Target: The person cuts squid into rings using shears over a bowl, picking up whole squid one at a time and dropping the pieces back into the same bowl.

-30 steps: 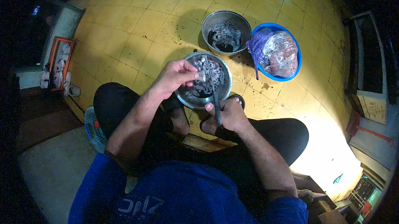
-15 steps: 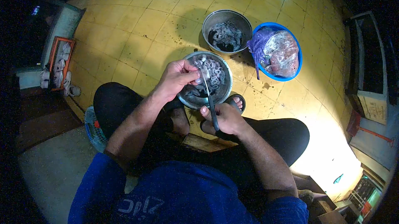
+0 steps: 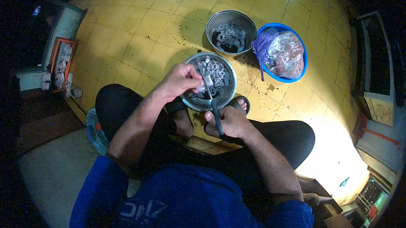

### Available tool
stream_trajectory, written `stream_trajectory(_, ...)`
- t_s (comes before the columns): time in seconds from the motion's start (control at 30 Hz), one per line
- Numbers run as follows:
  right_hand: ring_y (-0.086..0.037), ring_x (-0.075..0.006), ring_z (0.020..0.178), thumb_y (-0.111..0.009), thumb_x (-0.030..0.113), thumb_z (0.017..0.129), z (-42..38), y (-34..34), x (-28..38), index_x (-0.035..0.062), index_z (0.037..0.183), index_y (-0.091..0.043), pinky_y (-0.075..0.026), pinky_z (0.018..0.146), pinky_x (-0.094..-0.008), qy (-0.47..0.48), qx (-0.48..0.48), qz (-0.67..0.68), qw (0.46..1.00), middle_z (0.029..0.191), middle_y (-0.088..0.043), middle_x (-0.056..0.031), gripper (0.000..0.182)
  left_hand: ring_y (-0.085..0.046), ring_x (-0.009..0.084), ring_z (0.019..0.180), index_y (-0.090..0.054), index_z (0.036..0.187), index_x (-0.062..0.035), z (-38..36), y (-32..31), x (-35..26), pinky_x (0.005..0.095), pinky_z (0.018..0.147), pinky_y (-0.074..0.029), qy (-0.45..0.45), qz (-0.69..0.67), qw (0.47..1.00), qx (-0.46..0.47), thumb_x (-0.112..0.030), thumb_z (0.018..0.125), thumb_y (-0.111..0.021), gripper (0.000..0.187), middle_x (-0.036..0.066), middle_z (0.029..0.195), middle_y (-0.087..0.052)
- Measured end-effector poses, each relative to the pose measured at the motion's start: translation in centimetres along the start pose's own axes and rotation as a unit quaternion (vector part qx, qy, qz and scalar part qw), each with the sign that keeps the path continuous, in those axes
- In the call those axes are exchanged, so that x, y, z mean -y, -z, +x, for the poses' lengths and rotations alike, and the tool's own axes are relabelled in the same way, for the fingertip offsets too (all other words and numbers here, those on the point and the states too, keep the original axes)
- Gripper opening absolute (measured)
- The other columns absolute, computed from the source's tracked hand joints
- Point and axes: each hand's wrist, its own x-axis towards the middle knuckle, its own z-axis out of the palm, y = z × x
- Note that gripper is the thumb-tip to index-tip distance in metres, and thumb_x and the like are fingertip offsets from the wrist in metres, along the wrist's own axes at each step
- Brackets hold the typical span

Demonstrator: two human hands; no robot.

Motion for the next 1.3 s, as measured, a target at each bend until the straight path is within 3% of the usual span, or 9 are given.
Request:
stream_trajectory(0.13,-0.058,-0.0151,0.050,-0.042,0.076,0.084,0.0,0.0,0.0,0.0052,0.055,-0.060,-0.046,0.050,-0.0298,0.028,-0.012,-0.002,1.000,0.050,-0.057,-0.0030,0.078,-0.060,0.0115,0.060,-0.058,0.078,-0.0019,-0.2,0.0,0.0,0.0253,0.054,-0.048,0.000,0.055,0.998,-0.006,-0.007,0.077,-0.071,0.014,0.008,0.073,-0.064)
stream_trajectory(0.17,-0.066,-0.0322,0.080,-0.046,0.066,0.087,-0.5,0.7,1.0,0.0067,0.093,-0.068,-0.050,0.071,-0.0432,-0.006,0.017,-0.022,1.000,0.078,-0.067,-0.0175,0.063,-0.060,0.0118,0.059,-0.058,0.077,-0.0025,-0.4,0.0,-0.3,0.0254,0.054,-0.048,0.006,0.066,0.998,-0.021,-0.007,0.076,-0.071,0.014,0.007,0.071,-0.064)
stream_trajectory(0.2,-0.066,-0.0344,0.083,-0.047,0.067,0.087,-0.1,1.0,0.7,0.0073,0.103,-0.065,-0.050,0.074,-0.0444,-0.055,0.081,-0.062,0.993,0.083,-0.067,-0.0198,0.064,-0.060,0.0117,0.057,-0.061,0.078,-0.0006,0.0,0.2,0.4,0.0262,0.052,-0.048,-0.004,0.047,0.999,-0.019,-0.008,0.076,-0.071,0.013,0.007,0.070,-0.064)
stream_trajectory(0.73,-0.065,-0.0371,0.070,-0.047,0.072,0.084,-0.3,1.7,0.8,-0.0014,0.068,-0.066,-0.050,0.069,-0.0453,-0.070,0.056,-0.029,0.996,0.065,-0.063,-0.0217,0.077,-0.061,0.0121,0.063,-0.058,0.078,-0.0012,-0.5,-1.4,1.6,0.0252,0.057,-0.052,0.036,0.031,0.998,0.035,-0.002,0.078,-0.070,0.012,0.008,0.077,-0.065)
stream_trajectory(0.83,-0.063,-0.0216,0.059,-0.054,0.068,0.083,0.7,0.9,-0.8,0.0021,0.066,-0.065,-0.049,0.058,-0.0361,-0.032,-0.058,-0.105,0.992,0.055,-0.060,-0.0088,0.070,-0.061,0.0114,0.062,-0.061,0.083,-0.0016,0.6,-1.1,3.5,0.0254,0.059,-0.050,-0.023,0.144,0.989,0.010,-0.004,0.079,-0.070,0.010,0.008,0.079,-0.067)
stream_trajectory(0.93,-0.064,-0.0270,0.070,-0.054,0.069,0.083,1.0,1.2,-1.9,-0.0012,0.077,-0.068,-0.048,0.065,-0.0407,0.009,-0.152,-0.056,0.987,0.069,-0.064,-0.0182,0.072,-0.062,0.0106,0.068,-0.064,0.092,-0.0038,1.2,-1.0,3.9,0.0259,0.064,-0.051,-0.023,0.250,0.967,-0.042,-0.007,0.081,-0.070,0.013,0.006,0.084,-0.067)
stream_trajectory(1.13,-0.064,-0.0309,0.058,-0.061,0.063,0.081,-1.2,4.6,1.7,-0.0025,0.070,-0.066,-0.047,0.057,-0.0415,-0.039,-0.171,-0.095,0.980,0.057,-0.059,-0.0185,0.067,-0.058,0.0141,0.103,-0.059,0.123,-0.0079,1.7,-0.2,3.3,0.0289,0.088,-0.047,-0.010,0.185,0.983,-0.009,0.000,0.091,-0.054,0.034,0.007,0.114,-0.063)
stream_trajectory(1.17,-0.064,-0.0434,0.075,-0.059,0.065,0.081,-1.6,5.4,2.5,-0.0019,0.078,-0.068,-0.050,0.070,-0.0480,-0.081,-0.145,-0.103,0.981,0.068,-0.061,-0.0278,0.068,-0.058,0.0130,0.102,-0.058,0.126,-0.0081,2.0,0.1,3.6,0.0269,0.088,-0.047,-0.021,0.180,0.983,-0.020,0.001,0.090,-0.053,0.037,0.008,0.113,-0.063)
stream_trajectory(1.3,-0.063,-0.0448,0.075,-0.059,0.062,0.083,-1.9,6.0,2.4,-0.0036,0.076,-0.067,-0.049,0.071,-0.0492,-0.082,-0.146,-0.130,0.977,0.066,-0.060,-0.0284,0.067,-0.060,0.0127,0.096,-0.057,0.127,-0.0075,3.9,1.1,3.8,0.0264,0.086,-0.048,0.017,0.178,0.983,-0.038,0.000,0.089,-0.056,0.039,0.007,0.110,-0.064)
